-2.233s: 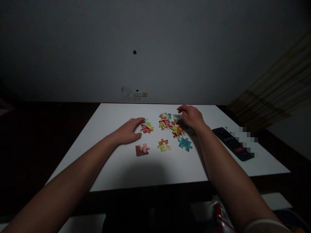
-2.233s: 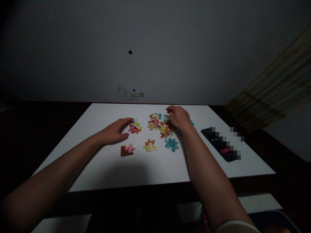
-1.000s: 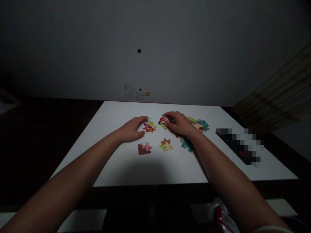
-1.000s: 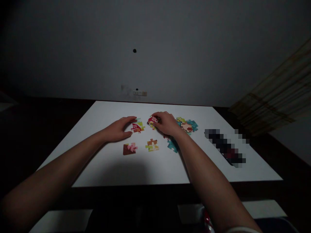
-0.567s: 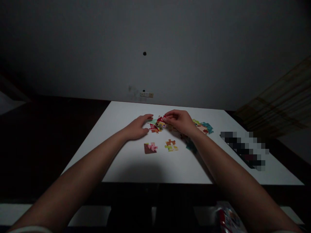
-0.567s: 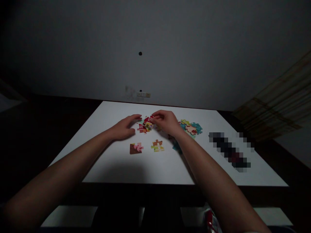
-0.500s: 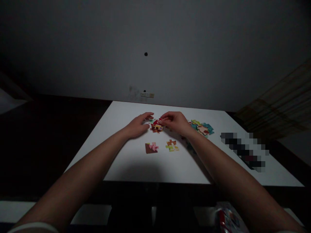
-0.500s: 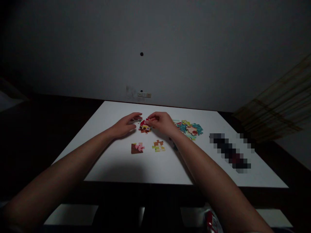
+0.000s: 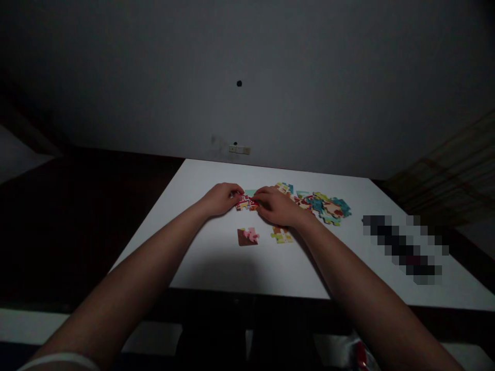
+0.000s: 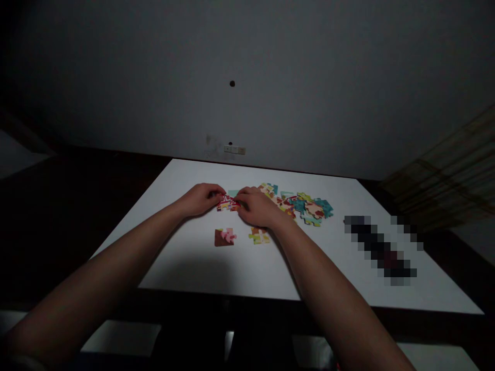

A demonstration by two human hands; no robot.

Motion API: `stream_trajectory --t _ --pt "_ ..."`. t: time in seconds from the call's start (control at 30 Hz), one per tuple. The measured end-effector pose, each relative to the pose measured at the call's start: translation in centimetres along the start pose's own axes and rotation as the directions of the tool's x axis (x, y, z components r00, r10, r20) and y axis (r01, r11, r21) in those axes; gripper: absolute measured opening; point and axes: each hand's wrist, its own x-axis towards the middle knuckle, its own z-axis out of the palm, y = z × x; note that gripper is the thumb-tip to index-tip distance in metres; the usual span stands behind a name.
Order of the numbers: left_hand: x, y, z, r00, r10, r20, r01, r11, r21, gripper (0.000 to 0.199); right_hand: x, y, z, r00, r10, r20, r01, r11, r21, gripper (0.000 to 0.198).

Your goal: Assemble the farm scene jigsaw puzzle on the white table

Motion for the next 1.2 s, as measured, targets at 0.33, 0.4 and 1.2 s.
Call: stream_trajectory --t 0.33,0.4,1.2 --pt "0.2 1.0 -0.2 1.000 -0.003 0.031 0.000 0.996 0.091 0.030 -0.3 0.2 -0.3 1.000 0.002 0.027 -0.003 1.000 0.025 0.032" --pt "0.2 1.0 -0.1 1.000 -0.005 0.024 0.003 0.997 0.077 0.030 -0.4 0.2 -0.3 1.000 0.000 0.025 -0.001 0.999 0.041 0.034" --pt "-0.3 0.3 -0.3 0.999 0.008 0.040 -0.017 0.976 0.219 0.041 -0.5 0.1 -0.5 0.999 0.029 0.029 -0.032 0.994 0.109 0.033"
